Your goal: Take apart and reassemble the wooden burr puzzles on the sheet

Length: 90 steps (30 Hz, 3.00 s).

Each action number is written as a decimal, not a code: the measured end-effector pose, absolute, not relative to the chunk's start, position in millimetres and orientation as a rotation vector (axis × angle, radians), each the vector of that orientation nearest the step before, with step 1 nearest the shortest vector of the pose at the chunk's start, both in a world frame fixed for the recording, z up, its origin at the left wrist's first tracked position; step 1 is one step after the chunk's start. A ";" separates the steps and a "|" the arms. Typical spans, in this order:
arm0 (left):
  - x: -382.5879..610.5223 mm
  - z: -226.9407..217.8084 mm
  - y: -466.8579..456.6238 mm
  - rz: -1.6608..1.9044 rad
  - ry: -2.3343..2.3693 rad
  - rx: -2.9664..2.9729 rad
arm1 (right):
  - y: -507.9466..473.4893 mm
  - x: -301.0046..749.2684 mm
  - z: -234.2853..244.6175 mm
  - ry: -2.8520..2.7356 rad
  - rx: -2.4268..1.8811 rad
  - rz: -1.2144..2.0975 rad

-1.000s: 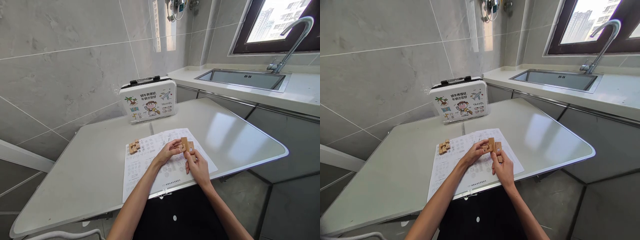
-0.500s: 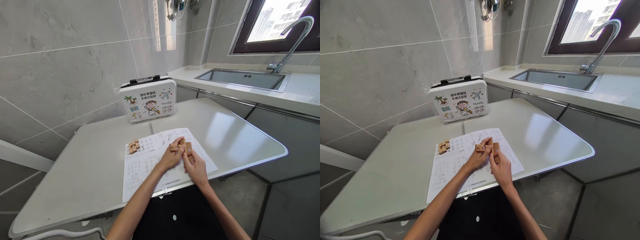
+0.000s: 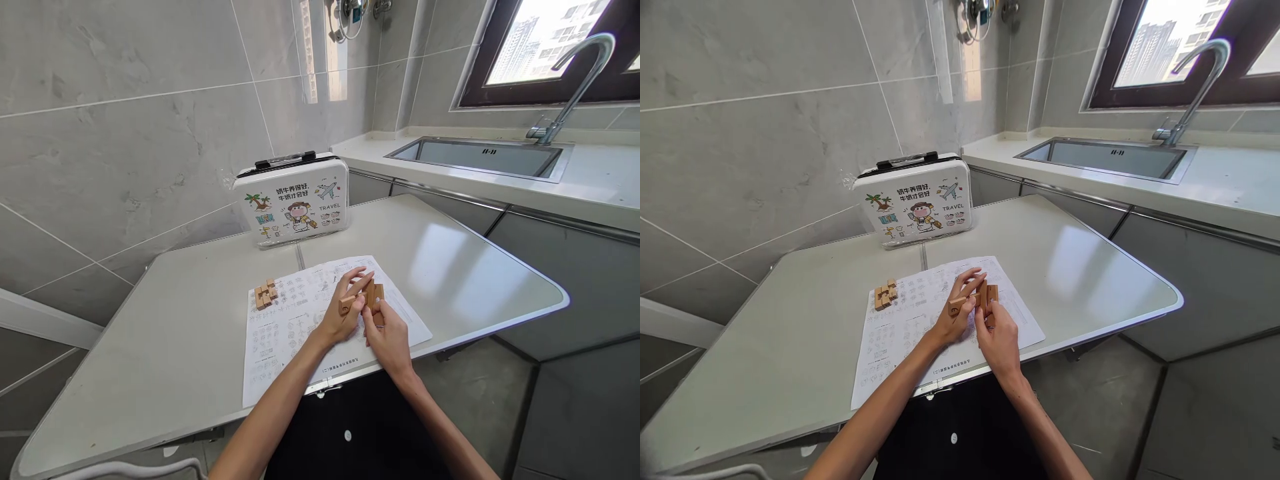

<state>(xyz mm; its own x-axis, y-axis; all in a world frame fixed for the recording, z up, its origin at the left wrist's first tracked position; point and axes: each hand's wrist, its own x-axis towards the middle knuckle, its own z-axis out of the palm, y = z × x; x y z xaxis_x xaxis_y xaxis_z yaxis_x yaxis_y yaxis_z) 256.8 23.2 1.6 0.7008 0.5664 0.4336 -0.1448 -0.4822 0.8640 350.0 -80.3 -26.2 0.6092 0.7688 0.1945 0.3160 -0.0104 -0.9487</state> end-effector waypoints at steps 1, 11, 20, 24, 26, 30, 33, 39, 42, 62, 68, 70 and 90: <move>256.8 1.7 23.1 0.887 0.330 1.902 | -80.4 349.4 -25.7 -0.925 -1.594 0.462; 251.9 6.5 26.0 0.905 0.350 2.078 | -80.8 348.1 -26.2 -1.025 -1.620 0.426; 254.4 2.9 28.7 0.920 0.364 2.103 | -80.3 346.8 -24.2 -0.998 -1.604 0.482; 253.1 2.6 29.0 0.905 0.359 2.122 | -80.6 346.5 -23.1 -1.001 -1.598 0.524; 253.8 2.1 29.6 0.908 0.376 2.125 | -80.4 346.7 -23.2 -1.018 -1.594 0.533; 256.5 3.5 31.4 0.885 0.440 2.074 | -79.5 347.4 -24.6 -1.055 -1.596 0.496; 255.1 9.1 34.4 0.888 0.505 1.911 | -79.2 347.8 -25.3 -1.052 -1.621 0.484; 248.2 15.6 43.3 0.986 0.615 1.653 | -80.7 349.1 -23.5 -0.934 -1.599 0.658; 251.6 8.7 47.4 0.941 0.628 1.558 | -81.5 349.7 -22.1 -0.941 -1.595 0.643; 263.0 -11.7 49.8 0.665 0.641 1.394 | -78.9 354.6 -28.1 -1.136 -1.579 0.539; 263.4 -2.6 42.4 0.557 0.503 1.229 | -78.2 353.5 -27.6 -1.143 -1.608 0.506; 263.5 -1.5 41.1 0.552 0.480 1.216 | -78.0 353.2 -27.8 -1.142 -1.614 0.503; 264.1 -22.0 59.1 0.751 0.762 1.010 | -77.4 356.0 -28.3 -0.901 -1.452 0.647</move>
